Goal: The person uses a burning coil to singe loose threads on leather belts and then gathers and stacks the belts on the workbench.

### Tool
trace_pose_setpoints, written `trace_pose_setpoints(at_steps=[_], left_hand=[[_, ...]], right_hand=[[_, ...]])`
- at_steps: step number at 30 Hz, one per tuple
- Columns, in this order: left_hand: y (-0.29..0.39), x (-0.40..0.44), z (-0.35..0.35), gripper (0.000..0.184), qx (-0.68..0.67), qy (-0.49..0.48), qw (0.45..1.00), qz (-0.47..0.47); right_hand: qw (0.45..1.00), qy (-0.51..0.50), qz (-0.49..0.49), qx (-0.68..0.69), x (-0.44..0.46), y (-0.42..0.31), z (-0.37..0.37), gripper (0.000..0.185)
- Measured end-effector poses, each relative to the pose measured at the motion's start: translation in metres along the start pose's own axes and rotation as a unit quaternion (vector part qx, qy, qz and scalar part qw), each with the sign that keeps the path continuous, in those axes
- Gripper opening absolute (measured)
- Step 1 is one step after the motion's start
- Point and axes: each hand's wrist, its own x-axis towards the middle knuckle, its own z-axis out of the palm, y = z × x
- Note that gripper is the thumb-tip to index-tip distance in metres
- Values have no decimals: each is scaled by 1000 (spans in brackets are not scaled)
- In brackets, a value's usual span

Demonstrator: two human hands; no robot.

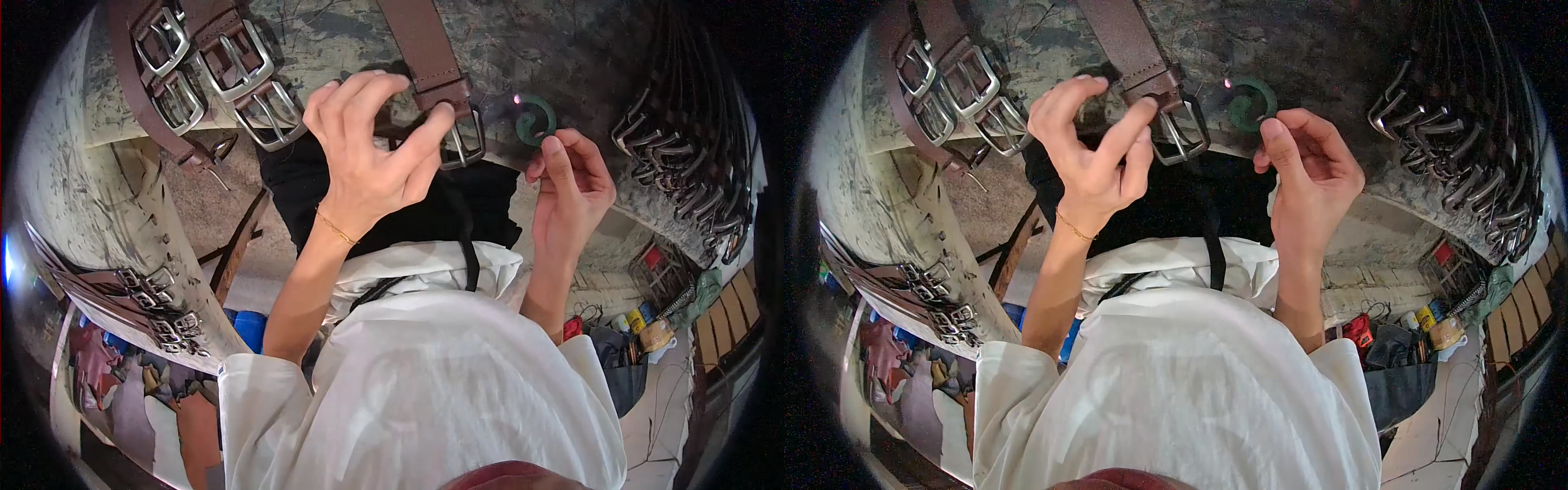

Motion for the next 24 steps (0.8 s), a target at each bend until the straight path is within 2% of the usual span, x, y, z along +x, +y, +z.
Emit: trace_pose_setpoints(at_steps=[2,6,8,24], left_hand=[[5,7,-4,28,13,-41,999,6],[-5,-3,4,27,-8,-2,1000,18],[-8,-3,2,18,-24,2,999,42],[-7,-3,4,19,-30,7,999,23]], right_hand=[[1000,3,-1,19,0,-1,-1,12],[999,-40,-12,-4,0,3,0,12],[999,-48,19,-16,-4,4,8,13],[997,-39,34,-50,-8,0,21,14]])
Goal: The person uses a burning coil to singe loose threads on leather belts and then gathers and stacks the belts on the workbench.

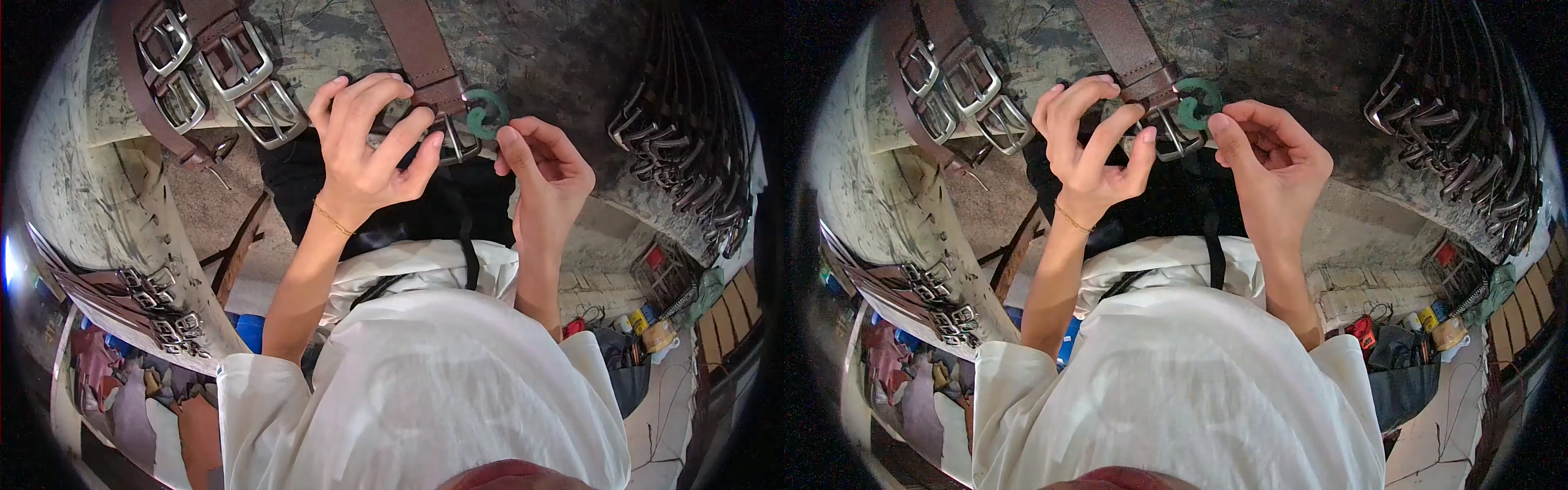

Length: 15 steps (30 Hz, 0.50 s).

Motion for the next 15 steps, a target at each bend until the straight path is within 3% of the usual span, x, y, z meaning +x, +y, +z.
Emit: trace_pose_setpoints(at_steps=[15], left_hand=[[0,0,1,18,0,2,1000,-5]], right_hand=[[1000,3,-12,-23,-4,0,1,15]])
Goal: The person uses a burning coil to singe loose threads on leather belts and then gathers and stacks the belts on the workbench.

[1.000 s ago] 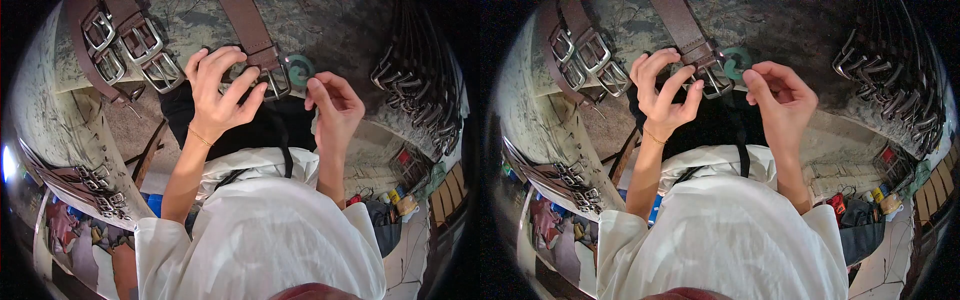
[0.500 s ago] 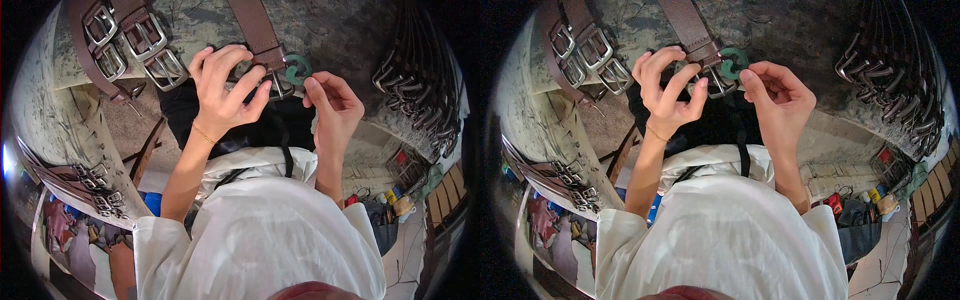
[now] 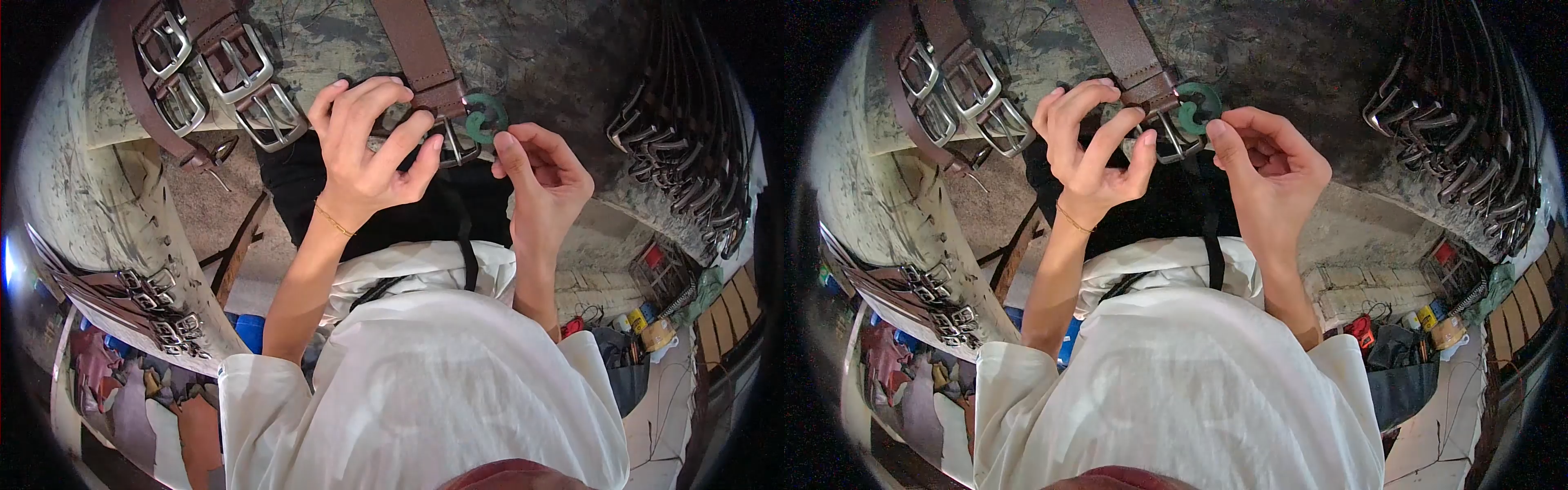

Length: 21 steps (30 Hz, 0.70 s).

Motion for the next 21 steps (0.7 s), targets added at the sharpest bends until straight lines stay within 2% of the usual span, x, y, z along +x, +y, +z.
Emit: trace_pose_setpoints(at_steps=[6,9,11,17,18,21], left_hand=[[1,0,0,19,13,-11,1000,5],[7,4,-3,26,46,-48,998,7],[14,10,-8,37,88,-110,990,-9],[30,28,-17,44,142,-203,969,-3],[29,29,-18,44,145,-201,969,2],[16,26,-19,39,12,-111,994,-11]], right_hand=[[997,35,-42,46,-4,7,-13,14],[992,75,-45,90,-7,10,-25,13],[988,78,-65,114,-10,10,-33,12],[979,81,-103,155,-17,15,-57,11],[978,81,-106,159,-18,14,-60,11],[974,90,-104,181,-22,14,-69,11]])
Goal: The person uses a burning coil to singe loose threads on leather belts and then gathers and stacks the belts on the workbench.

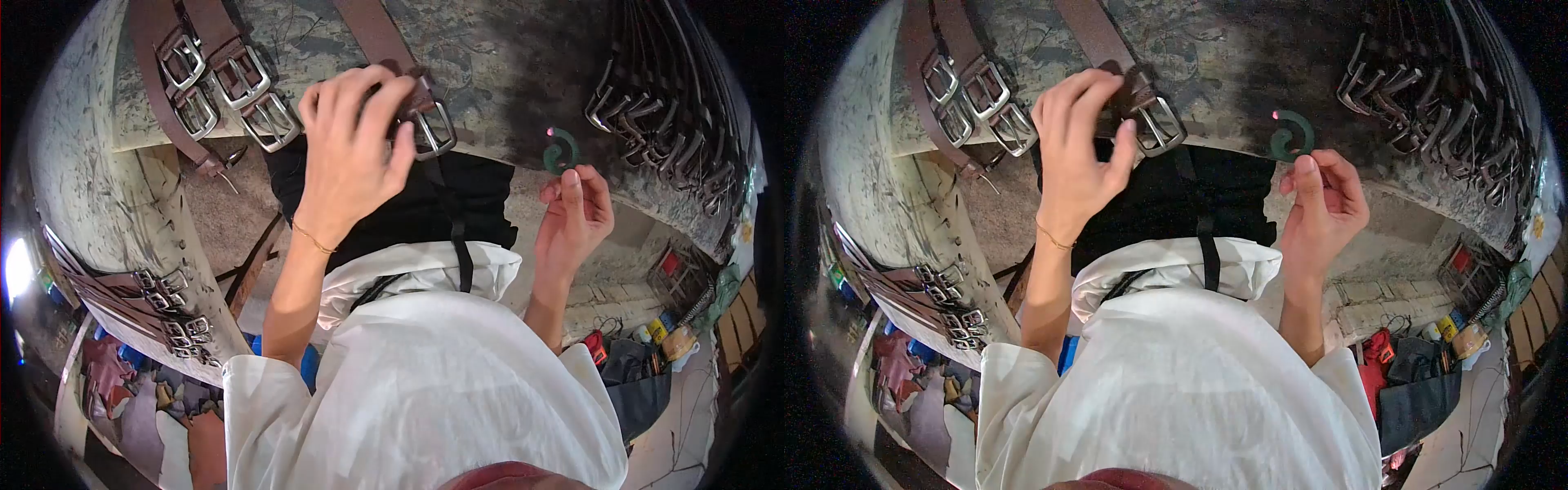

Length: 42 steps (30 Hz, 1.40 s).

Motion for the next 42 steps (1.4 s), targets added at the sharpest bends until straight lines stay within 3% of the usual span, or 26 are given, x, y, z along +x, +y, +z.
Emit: trace_pose_setpoints(at_steps=[4,6,9,11,13,15,17,19,20,21,23,24,25,26,29,30,31,32,33,35,36,37,38,39,40,42], left_hand=[[-4,-9,-3,39,-17,0,1000,0],[2,-5,-8,44,79,-65,994,25],[12,2,-12,48,115,-114,987,14],[23,9,-16,42,123,-142,982,8],[35,13,-20,37,125,-171,977,-5],[43,7,-8,46,85,-77,993,-36],[45,-4,10,49,35,29,996,-81],[55,-13,13,50,61,26,990,-126],[62,-12,14,51,91,24,980,-173],[65,-9,16,51,92,29,981,-168],[70,-3,21,56,186,7,975,-122],[76,1,18,58,214,-9,967,-137],[79,4,15,58,219,-2,966,-134],[81,8,12,58,218,-35,963,-154],[79,8,10,54,228,-53,959,-157],[80,10,10,51,210,-52,961,-175],[82,11,8,48,192,-51,961,-191],[84,12,3,44,151,-41,966,-206],[86,14,-3,44,157,-28,967,-201],[85,10,-16,43,-94,-51,952,-288],[74,4,-7,42,-278,-13,921,-273],[66,-1,6,43,-452,37,853,-258],[60,-4,15,44,-587,45,765,-259],[51,-6,20,46,-694,45,662,-278],[42,-10,31,47,-744,54,601,-287],[60,-11,25,50,-660,48,672,-333]], right_hand=[[1000,15,2,16,-5,-1,-12,12],[1000,11,2,24,-5,0,-19,12],[998,49,10,25,-9,1,-30,13],[996,82,38,26,-4,-3,-51,14],[991,131,6,29,1,-6,-93,15],[987,153,-20,51,8,-22,-121,15],[971,213,-104,30,8,-44,-153,14],[971,204,-119,31,9,-53,-174,12],[973,143,-142,109,13,-50,-184,12],[966,79,-162,187,19,-44,-191,11],[956,80,-122,254,35,-17,-201,12],[987,120,-65,81,40,-2,-205,12],[984,153,-9,-94,43,12,-207,13],[987,128,-21,97,40,15,-212,12],[978,130,-70,150,42,19,-219,11],[980,184,-56,-41,45,17,-208,8],[981,182,-63,-33,43,17,-213,8],[982,119,-42,143,42,19,-225,9],[948,45,-19,313,43,16,-221,9],[945,42,-53,319,46,17,-213,8],[985,93,-38,142,50,22,-214,9],[989,141,-22,-39,53,28,-215,9],[982,119,2,146,45,16,-206,9],[970,80,-18,230,42,15,-205,10],[948,40,-30,313,43,17,-209,12],[995,96,-20,30,55,28,-209,13]])
